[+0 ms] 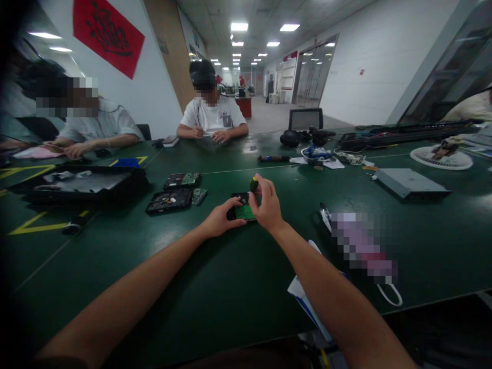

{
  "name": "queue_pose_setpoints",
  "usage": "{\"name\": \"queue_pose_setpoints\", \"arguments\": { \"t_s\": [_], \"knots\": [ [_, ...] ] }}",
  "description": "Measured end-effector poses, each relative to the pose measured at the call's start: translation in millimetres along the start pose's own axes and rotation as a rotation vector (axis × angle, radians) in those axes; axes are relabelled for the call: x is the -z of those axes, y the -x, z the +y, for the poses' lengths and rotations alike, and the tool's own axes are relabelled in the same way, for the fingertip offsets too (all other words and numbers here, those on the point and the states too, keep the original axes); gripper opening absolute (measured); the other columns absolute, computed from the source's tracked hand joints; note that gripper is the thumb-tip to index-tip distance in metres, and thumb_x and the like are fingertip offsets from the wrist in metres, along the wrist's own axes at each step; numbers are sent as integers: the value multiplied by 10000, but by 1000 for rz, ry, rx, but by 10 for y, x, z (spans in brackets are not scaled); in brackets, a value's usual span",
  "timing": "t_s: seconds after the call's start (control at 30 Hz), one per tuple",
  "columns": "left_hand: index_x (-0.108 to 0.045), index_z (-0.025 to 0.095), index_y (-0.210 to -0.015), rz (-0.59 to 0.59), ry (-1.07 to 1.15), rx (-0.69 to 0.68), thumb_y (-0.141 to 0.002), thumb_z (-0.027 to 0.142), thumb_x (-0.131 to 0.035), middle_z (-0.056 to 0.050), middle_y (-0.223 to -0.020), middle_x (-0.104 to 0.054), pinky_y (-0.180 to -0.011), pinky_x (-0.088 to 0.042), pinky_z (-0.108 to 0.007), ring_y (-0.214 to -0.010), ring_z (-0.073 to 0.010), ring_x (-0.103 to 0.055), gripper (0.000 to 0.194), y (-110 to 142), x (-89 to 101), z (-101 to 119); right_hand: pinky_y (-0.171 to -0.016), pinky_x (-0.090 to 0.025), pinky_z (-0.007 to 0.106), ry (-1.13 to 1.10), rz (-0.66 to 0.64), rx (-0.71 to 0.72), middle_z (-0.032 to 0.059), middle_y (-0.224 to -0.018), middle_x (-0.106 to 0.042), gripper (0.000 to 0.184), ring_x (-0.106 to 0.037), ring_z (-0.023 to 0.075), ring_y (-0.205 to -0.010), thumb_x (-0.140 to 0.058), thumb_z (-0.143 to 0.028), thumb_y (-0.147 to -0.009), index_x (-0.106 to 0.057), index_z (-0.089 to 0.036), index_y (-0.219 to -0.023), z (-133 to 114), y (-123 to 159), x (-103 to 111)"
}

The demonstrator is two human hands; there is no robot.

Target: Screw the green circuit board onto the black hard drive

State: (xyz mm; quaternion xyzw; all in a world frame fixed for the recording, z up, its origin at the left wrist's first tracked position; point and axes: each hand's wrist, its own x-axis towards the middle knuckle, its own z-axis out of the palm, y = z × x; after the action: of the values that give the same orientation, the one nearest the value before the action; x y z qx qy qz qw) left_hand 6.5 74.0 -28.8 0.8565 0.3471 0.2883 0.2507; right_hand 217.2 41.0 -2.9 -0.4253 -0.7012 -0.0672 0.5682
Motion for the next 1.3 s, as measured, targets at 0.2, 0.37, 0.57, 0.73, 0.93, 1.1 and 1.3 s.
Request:
{"name": "queue_pose_setpoints", "arguments": {
  "t_s": [0.2, 0.37, 0.57, 0.73, 0.93, 1.1, 1.3],
  "knots": [
    [-576, 258, -1272, 3, -28, -2, -742, 510, -798, -103, -1504, -500, -1155, -409, -481, -1402, -314, -477, 628, 3, -9, -10, -822, -622, 463, 8, 1, 9, 137, -1301, -532, 617, -631, 252, -987, -602, -281, -930, -362, -266, -1498, 13, 3, 0],
    [-581, 252, -1258, 4, -28, -6, -734, 516, -804, -108, -1491, -512, -1157, -408, -483, -1401, -317, -478, 627, 3, -19, -30, -833, -617, 468, 19, 9, 9, 136, -1294, -541, 605, -636, 243, -963, -569, -269, -945, -342, -271, -1506, 6, 8, -19],
    [-576, 252, -1254, 12, -24, -21, -726, 493, -818, -106, -1473, -525, -1144, -424, -476, -1384, -314, -495, 629, -7, -15, -24, -770, -632, 419, 8, 7, 6, 125, -1265, -539, 599, -630, 225, -940, -615, -283, -924, -383, -274, -1476, 5, -11, -9],
    [-577, 246, -1252, 8, -13, -34, -746, 489, -804, -106, -1475, -524, -1156, -411, -472, -1400, -304, -476, 606, -20, -6, -5, -852, -622, 452, -2, -5, 6, 140, -1341, -532, 610, -644, 247, -1030, -563, -245, -950, -333, -276, -1514, 43, -5, -29],
    [-571, 251, -1269, 0, -9, -10, -755, 484, -793, -111, -1492, -509, -1137, -426, -477, -1396, -307, -484, 606, -46, 1, 9, -792, -638, 439, 9, 6, 2, 125, -1267, -549, 605, -640, 253, -1023, -628, -279, -923, -386, -281, -1478, 104, -32, -17],
    [-574, 258, -1268, -20, -26, 23, -753, 501, -790, -110, -1502, -501, -1132, -431, -478, -1393, -312, -489, 609, -76, 13, 30, -838, -635, 460, 0, -15, -7, 129, -1318, -561, 613, -644, 261, -1055, -596, -263, -933, -363, -281, -1500, 133, -66, 27],
    [-558, 253, -1281, -46, -36, 40, -757, 497, -790, -116, -1500, -502, -1133, -431, -470, -1395, -310, -488, 623, -108, 60, 109, -840, -629, 456, 10, 23, -31, 133, -1304, -585, 619, -668, 247, -996, -588, -242, -935, -353, -266, -1506, 150, -73, 28]
  ]
}}
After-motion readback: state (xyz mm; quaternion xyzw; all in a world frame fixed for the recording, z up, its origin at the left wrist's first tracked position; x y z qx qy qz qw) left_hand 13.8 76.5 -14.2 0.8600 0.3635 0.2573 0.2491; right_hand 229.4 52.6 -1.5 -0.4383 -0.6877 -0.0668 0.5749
